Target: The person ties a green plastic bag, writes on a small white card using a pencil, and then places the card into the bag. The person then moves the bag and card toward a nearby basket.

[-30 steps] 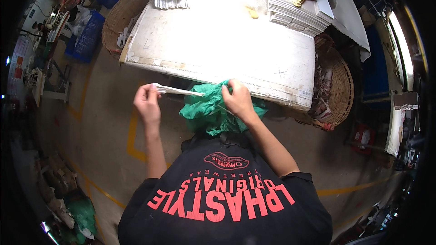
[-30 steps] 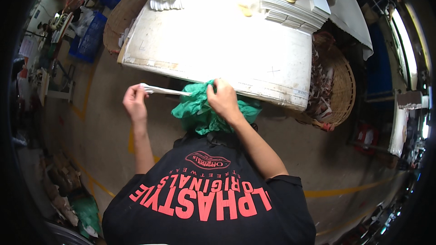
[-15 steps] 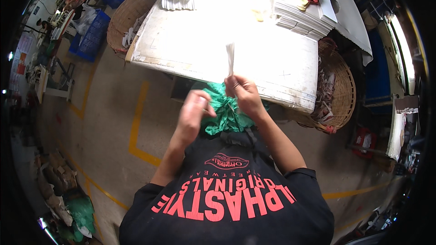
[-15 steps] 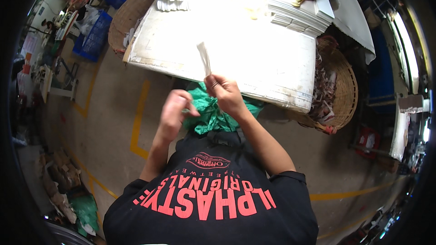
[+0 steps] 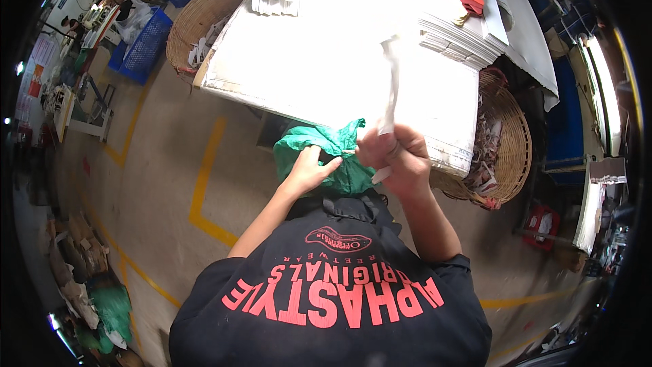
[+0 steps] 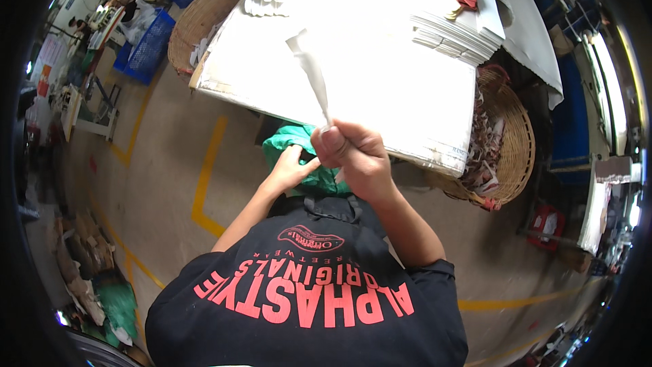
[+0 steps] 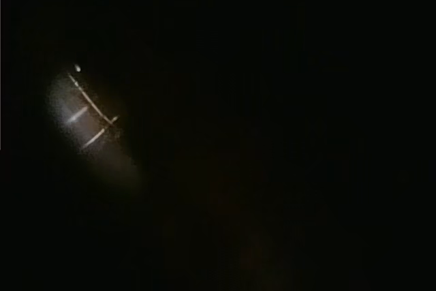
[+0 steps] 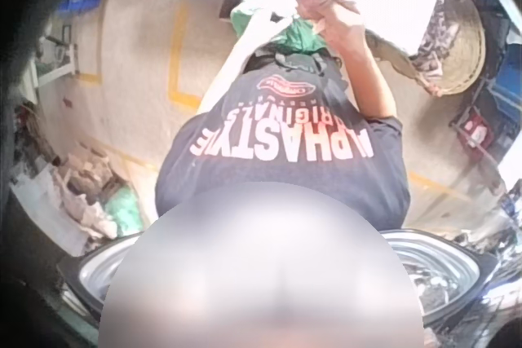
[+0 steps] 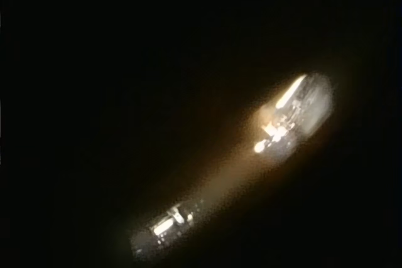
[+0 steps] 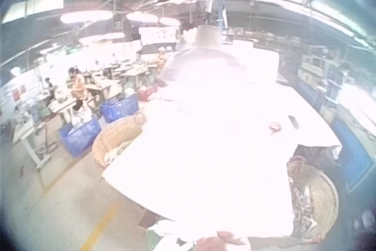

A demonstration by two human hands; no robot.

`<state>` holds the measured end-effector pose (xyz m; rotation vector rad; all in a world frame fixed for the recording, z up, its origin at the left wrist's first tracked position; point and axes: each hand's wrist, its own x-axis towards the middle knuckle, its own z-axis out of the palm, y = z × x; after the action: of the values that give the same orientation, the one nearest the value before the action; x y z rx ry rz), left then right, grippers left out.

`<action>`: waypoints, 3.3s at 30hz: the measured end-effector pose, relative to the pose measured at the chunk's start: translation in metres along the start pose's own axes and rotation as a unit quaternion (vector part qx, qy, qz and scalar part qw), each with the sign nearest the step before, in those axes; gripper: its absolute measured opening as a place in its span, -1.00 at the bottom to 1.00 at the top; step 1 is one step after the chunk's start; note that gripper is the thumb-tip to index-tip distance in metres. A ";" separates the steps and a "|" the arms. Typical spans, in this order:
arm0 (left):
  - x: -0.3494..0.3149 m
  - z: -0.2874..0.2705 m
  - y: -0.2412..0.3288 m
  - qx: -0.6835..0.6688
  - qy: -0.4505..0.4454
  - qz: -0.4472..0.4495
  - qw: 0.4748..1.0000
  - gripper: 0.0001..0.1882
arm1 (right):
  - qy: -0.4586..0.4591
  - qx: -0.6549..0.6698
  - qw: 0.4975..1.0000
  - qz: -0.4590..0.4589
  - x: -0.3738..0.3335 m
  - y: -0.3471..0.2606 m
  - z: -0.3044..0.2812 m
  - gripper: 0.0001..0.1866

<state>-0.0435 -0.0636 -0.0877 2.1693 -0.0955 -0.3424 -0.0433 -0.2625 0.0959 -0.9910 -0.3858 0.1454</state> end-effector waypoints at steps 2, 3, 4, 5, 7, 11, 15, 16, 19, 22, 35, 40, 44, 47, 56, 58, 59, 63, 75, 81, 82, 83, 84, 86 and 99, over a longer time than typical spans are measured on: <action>0.004 0.011 -0.012 -0.073 0.043 -0.033 0.996 -0.42 | -0.032 -0.054 0.998 0.018 0.001 -0.005 -0.001 -0.66; 0.007 0.017 -0.020 -0.183 0.039 -0.068 0.980 -0.46 | -0.030 -0.054 0.998 0.033 -0.002 -0.011 -0.002 -0.55; 0.010 0.021 -0.028 -0.290 0.031 -0.111 0.950 -0.51 | -0.042 -0.071 0.997 0.010 -0.002 -0.015 -0.003 -0.53; 0.015 0.023 -0.036 -0.442 0.020 -0.120 0.889 -0.62 | -0.048 -0.090 0.995 0.006 -0.002 -0.021 -0.007 -0.50; 0.022 0.021 -0.047 -0.496 -0.012 -0.203 0.844 -0.52 | -0.042 -0.107 0.993 -0.037 -0.001 -0.028 -0.012 -0.50; 0.013 0.017 -0.033 -0.381 -0.073 -0.245 0.888 -0.28 | 0.043 -0.059 0.997 -0.022 -0.001 -0.030 -0.011 -0.50; -0.003 0.028 0.004 -0.327 -0.176 -0.251 0.894 -0.10 | 0.050 0.099 0.993 0.049 -0.008 -0.016 0.002 -0.49; -0.008 0.030 0.009 -0.345 -0.196 -0.217 0.892 -0.22 | 0.003 0.115 0.992 0.056 -0.009 -0.014 0.002 -0.45; -0.019 0.042 0.013 -0.548 -0.110 -0.144 0.817 -0.67 | -0.099 0.154 0.979 0.086 -0.015 -0.015 -0.011 -0.29; -0.009 0.047 -0.002 -0.475 -0.132 -0.214 0.843 -0.76 | -0.123 -0.003 0.969 0.215 -0.039 -0.036 -0.041 -0.10; -0.010 0.073 -0.039 -0.598 -0.121 -0.314 0.727 -0.78 | 0.559 -0.039 0.825 -0.075 -0.124 -0.035 -0.173 -0.57; -0.008 0.069 -0.037 -0.697 -0.162 -0.351 0.604 -0.89 | 0.465 -0.347 0.784 0.222 -0.129 0.011 -0.178 -0.78; -0.004 0.063 -0.041 -0.691 -0.214 -0.360 0.589 -0.92 | 0.352 -0.608 0.692 0.166 -0.118 0.081 -0.139 -0.77; -0.004 0.060 -0.041 -0.696 -0.177 -0.386 0.579 -0.93 | 0.287 -0.622 0.703 0.193 -0.101 0.109 -0.106 -0.83; -0.002 0.052 -0.039 -0.634 -0.121 -0.427 0.633 -0.95 | 0.109 -0.535 0.829 0.123 -0.083 0.130 -0.071 -0.63; -0.002 0.053 -0.038 -0.628 -0.092 -0.437 0.638 -0.93 | 0.145 -0.530 0.834 0.056 -0.080 0.136 -0.071 -0.72; -0.002 0.052 -0.037 -0.628 -0.086 -0.438 0.637 -0.93 | 0.164 -0.518 0.838 0.051 -0.080 0.138 -0.070 -0.72; -0.003 0.051 -0.036 -0.643 -0.080 -0.441 0.620 -0.92 | 0.145 -0.546 0.812 0.150 -0.080 0.135 -0.074 -0.79; -0.002 0.049 -0.051 -0.633 -0.081 -0.452 0.623 -0.89 | -0.048 -0.532 0.844 0.040 -0.086 0.141 -0.090 -0.81; -0.007 0.044 -0.050 -0.626 -0.089 -0.442 0.636 -0.91 | 0.078 -0.588 0.805 0.000 -0.085 0.146 -0.089 -0.89; -0.007 0.044 -0.049 -0.630 -0.090 -0.442 0.632 -0.91 | 0.075 -0.586 0.807 -0.009 -0.085 0.151 -0.085 -0.89; -0.007 0.045 -0.048 -0.626 -0.089 -0.434 0.642 -0.92 | 0.072 -0.583 0.809 -0.019 -0.085 0.157 -0.080 -0.90; -0.005 0.046 -0.047 -0.630 -0.091 -0.426 0.643 -0.92 | 0.068 -0.575 0.815 -0.024 -0.084 0.163 -0.076 -0.90; -0.006 0.046 -0.046 -0.634 -0.085 -0.417 0.645 -0.92 | 0.058 -0.570 0.819 -0.015 -0.085 0.173 -0.073 -0.88; -0.016 0.060 -0.060 -0.380 0.010 -0.204 0.902 -0.92 | -0.091 -0.576 0.802 0.131 -0.072 0.189 -0.096 -0.83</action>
<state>-0.0796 -0.0730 -0.1660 1.3941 0.4469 -0.4954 -0.0630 -0.2561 -0.1268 -2.2634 -0.5165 0.2676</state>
